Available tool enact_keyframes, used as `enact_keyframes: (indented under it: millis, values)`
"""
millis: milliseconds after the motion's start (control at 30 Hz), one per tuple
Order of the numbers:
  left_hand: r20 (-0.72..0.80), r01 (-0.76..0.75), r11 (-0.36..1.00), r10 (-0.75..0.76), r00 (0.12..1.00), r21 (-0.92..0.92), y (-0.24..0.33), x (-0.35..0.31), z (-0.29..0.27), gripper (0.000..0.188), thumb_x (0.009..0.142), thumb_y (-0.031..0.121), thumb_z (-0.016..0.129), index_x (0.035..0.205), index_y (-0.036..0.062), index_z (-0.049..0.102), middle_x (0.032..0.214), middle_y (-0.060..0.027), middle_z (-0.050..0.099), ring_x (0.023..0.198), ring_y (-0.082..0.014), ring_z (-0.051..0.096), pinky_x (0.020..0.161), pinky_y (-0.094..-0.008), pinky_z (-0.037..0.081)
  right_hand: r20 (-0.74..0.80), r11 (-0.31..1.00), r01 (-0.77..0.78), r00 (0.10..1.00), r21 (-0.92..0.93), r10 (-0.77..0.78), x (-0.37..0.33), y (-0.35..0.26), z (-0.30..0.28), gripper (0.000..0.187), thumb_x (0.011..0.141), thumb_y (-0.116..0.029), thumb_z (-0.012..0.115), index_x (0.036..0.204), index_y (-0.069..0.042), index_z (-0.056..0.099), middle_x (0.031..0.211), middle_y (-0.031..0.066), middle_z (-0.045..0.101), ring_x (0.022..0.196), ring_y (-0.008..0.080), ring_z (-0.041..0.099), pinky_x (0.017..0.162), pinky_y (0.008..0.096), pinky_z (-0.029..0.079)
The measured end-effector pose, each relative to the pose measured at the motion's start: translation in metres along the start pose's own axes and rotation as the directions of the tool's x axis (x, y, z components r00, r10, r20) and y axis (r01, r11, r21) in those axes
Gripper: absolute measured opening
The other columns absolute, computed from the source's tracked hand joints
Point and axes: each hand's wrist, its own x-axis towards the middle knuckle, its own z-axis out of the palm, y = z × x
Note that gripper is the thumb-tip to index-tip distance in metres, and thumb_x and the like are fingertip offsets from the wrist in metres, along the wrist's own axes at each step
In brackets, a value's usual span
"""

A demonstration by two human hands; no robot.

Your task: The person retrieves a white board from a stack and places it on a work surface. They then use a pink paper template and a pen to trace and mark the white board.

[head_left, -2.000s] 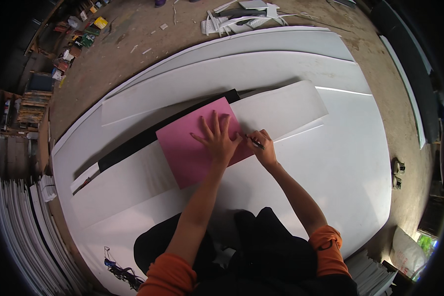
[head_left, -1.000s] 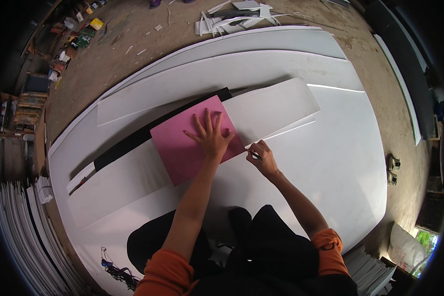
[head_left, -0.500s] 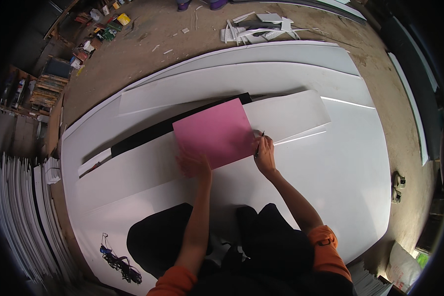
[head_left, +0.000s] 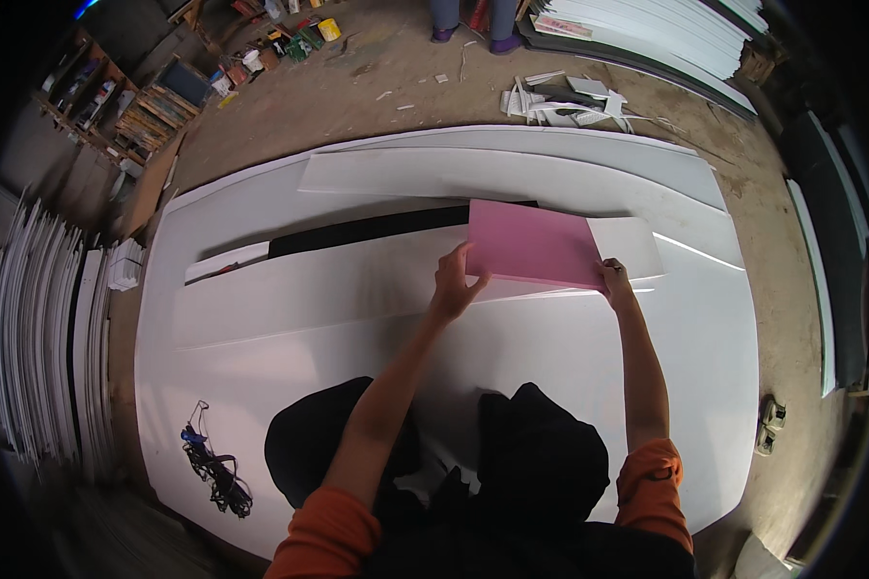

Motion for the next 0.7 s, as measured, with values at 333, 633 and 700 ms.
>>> enact_keyframes:
  millis: [333, 633, 700]
  values:
    - [0.573, -0.450, 0.696, 0.067, 0.817, 0.560, -0.049, 0.060, -0.014, 0.092, 0.063, 0.061, 0.061, 0.133, 0.0151, 0.021, 0.135, -0.0192, 0.019, 0.127, -0.0358, 0.017, 0.101, -0.0564, 0.013, -0.264, 0.944, 0.304, 0.928, 0.131, -0.262, -0.053, -0.001, -0.119, 0.023, 0.084, -0.003, 0.051, 0.069, -0.016, 0.038, 0.070, -0.0084, 0.037, 0.067, 0.0032, 0.034, 0.066, 0.0178, 0.030]
    - [0.297, -0.296, 0.789, 0.151, 0.943, 0.538, -0.128, 0.091, -0.004, 0.044, 0.077, 0.042, 0.059, 0.097, 0.0048, 0.048, 0.093, -0.0121, 0.045, 0.087, -0.0261, 0.048, 0.074, -0.0377, 0.044, -0.357, 0.942, 0.280, 0.912, 0.185, -0.201, -0.058, 0.040, -0.078, 0.022, 0.086, -0.009, 0.052, 0.072, -0.015, 0.036, 0.088, -0.0048, 0.049, 0.092, 0.0060, 0.046, 0.086, 0.0239, 0.031]
    - [0.241, -0.318, 0.745, 0.215, 0.946, 0.586, -0.131, 0.096, -0.003, 0.037, 0.079, 0.039, 0.057, 0.090, 0.0049, 0.049, 0.087, -0.0120, 0.050, 0.079, -0.0250, 0.053, 0.068, -0.0359, 0.047, -0.336, 0.915, 0.325, 0.912, 0.240, -0.236, -0.051, 0.047, -0.068, 0.023, 0.085, -0.009, 0.053, 0.072, -0.016, 0.036, 0.089, -0.0048, 0.049, 0.094, 0.0065, 0.047, 0.087, 0.0245, 0.032]
